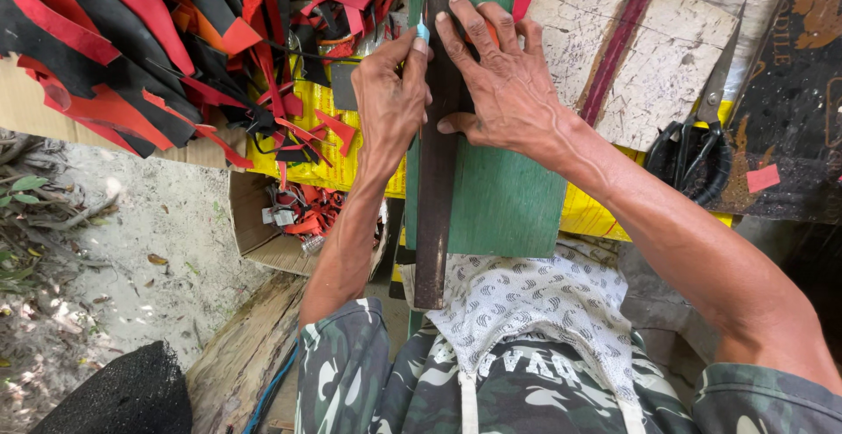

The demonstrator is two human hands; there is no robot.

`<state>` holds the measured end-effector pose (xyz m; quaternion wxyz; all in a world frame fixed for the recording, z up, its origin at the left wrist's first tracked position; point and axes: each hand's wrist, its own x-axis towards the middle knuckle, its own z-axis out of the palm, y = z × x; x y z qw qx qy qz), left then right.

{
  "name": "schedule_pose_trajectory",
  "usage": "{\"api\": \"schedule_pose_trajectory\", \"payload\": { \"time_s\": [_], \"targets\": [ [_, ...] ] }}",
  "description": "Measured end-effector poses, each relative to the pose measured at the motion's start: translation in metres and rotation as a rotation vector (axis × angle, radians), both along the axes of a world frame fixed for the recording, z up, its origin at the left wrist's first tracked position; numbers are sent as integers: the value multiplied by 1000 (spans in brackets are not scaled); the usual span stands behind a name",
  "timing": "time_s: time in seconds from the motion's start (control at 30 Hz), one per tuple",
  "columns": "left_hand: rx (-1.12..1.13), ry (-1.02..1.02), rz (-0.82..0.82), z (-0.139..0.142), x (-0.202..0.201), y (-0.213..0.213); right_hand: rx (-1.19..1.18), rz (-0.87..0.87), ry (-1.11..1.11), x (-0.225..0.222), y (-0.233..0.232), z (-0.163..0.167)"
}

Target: The person uses a utility knife to cut red and black material strips along a straightedge on a green cutting board. They repeatedly position new strips, cut them, and set the cut pieces aside on the work surface.

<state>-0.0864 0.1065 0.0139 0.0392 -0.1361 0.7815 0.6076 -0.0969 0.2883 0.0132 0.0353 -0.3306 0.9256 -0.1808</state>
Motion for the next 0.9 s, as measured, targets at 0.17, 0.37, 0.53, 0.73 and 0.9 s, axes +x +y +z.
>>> {"api": "schedule_pose_trajectory", "payload": {
  "time_s": [0.17, 0.37, 0.53, 0.73, 0.9],
  "targets": [
    [-25, -5, -17, 6, -3, 0, 2, 3, 1, 0, 1, -2],
    [-226, 73, -113, 3, -6, -4, 6, 7, 5, -1, 2, -2],
    [-359, 278, -140, -5, -3, -5, 25, 6, 1, -1, 0, -2],
    [-327, 205, -161, -6, -2, -7, 62, 6, -2, -2, -2, -3],
    [-339, 139, -166, -3, 2, -6, 87, 5, 16, -1, -3, -3]
  ]
}}
